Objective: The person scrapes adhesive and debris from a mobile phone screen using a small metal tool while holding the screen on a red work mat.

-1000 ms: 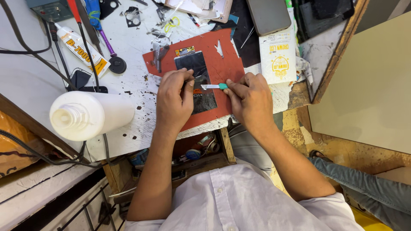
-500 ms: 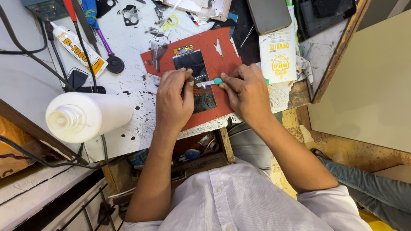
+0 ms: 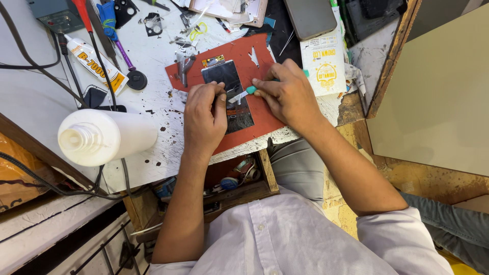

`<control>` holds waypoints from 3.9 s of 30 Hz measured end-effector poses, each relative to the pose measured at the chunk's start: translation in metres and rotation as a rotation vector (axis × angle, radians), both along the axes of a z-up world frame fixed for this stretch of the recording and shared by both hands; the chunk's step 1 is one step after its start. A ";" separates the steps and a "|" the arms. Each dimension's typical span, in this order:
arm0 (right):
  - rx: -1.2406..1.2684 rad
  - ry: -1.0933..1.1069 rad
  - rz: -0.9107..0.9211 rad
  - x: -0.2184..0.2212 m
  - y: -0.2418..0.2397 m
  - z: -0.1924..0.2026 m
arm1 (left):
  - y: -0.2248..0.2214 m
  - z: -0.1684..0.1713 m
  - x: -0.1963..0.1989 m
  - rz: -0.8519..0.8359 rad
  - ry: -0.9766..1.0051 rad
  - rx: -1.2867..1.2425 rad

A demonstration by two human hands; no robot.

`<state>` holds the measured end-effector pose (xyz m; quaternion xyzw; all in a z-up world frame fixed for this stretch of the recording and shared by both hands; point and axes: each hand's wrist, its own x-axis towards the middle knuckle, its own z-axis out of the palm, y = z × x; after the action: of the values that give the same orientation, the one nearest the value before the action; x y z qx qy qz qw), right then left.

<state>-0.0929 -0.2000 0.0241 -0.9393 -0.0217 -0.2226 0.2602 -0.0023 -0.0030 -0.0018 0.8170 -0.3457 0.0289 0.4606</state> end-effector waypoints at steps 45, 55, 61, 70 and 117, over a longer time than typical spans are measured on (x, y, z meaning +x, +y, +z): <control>0.038 0.107 -0.421 -0.019 0.042 -0.008 | 0.003 0.000 0.002 0.002 0.037 0.006; -0.145 0.040 -0.534 -0.043 0.011 -0.015 | 0.002 -0.002 0.002 0.005 0.035 0.005; -0.084 0.067 -0.412 -0.063 -0.004 0.004 | 0.000 -0.001 0.002 0.005 0.006 -0.014; -0.024 0.101 -0.347 -0.038 0.021 -0.003 | -0.001 -0.001 0.003 0.010 -0.018 -0.010; -0.014 0.015 -0.310 -0.012 0.026 -0.009 | 0.007 0.011 -0.002 -0.042 -0.139 0.006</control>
<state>-0.1051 -0.1739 0.0146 -0.9347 0.1241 -0.2530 0.2165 -0.0039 0.0045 0.0097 0.8070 -0.3941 0.0749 0.4334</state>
